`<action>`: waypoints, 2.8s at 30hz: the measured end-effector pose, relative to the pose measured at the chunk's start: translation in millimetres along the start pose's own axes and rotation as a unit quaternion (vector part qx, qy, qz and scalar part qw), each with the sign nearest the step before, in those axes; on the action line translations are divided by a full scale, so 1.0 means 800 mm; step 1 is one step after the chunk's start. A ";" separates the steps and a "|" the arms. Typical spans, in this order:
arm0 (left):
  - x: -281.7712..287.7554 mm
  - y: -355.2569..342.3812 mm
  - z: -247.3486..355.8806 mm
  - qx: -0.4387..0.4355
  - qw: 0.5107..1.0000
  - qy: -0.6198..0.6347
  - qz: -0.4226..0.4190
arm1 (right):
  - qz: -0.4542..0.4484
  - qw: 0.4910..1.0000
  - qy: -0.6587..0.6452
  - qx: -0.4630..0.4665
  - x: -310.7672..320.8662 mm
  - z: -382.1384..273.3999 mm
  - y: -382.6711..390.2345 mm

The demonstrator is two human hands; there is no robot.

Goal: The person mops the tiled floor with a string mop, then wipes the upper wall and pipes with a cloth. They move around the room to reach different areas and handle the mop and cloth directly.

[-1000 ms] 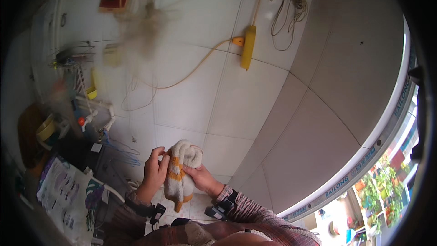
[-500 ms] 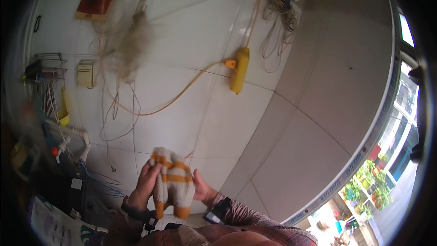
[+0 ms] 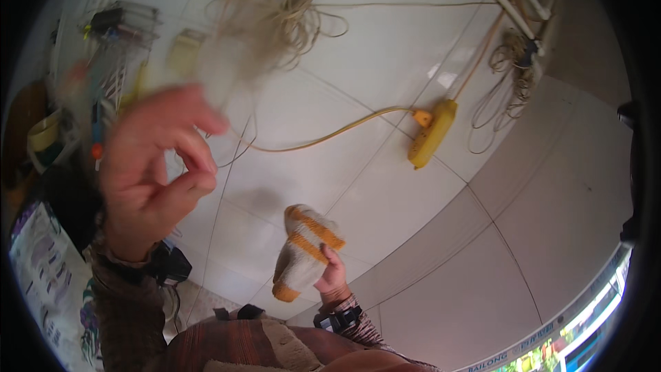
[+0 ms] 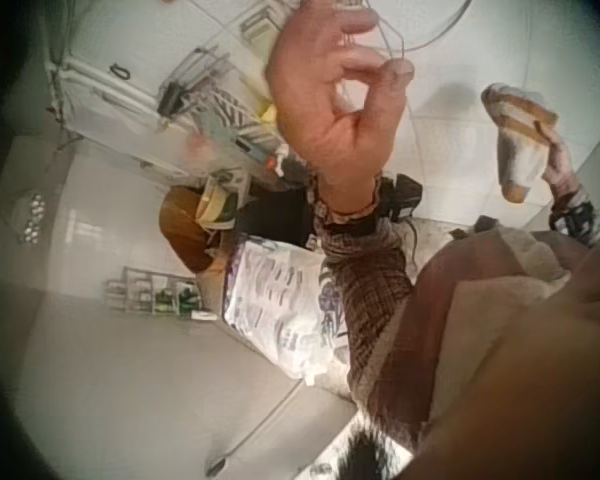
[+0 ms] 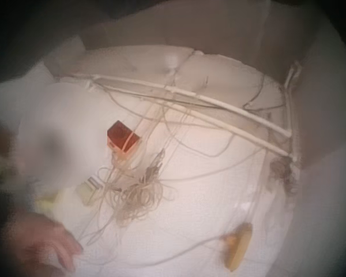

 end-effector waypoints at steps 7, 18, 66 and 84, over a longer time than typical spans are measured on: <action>-0.019 -0.033 0.109 -0.283 0.924 -0.194 -0.170 | 0.036 0.998 0.006 0.054 0.022 -0.029 0.018; -0.072 -0.033 0.109 -0.327 0.901 -0.160 -0.235 | 0.002 0.998 0.020 0.060 0.033 -0.047 0.038; -0.144 0.253 -0.138 0.157 0.946 -0.038 -0.280 | 0.024 0.478 0.696 0.536 -0.511 -0.501 -0.098; -0.132 0.347 -0.216 0.354 0.869 -0.124 -0.323 | 0.332 0.020 0.751 0.570 -0.489 -0.562 -0.244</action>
Point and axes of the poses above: each hand's wrist, its own y-axis away from the middle knuckle, its own x-axis out of the back of the hand, z = x × y, the point moved 9 cm from there along -y, towards the middle knuckle, and after that the axes turned 4 degrees about -y, right-handed, at the moved point
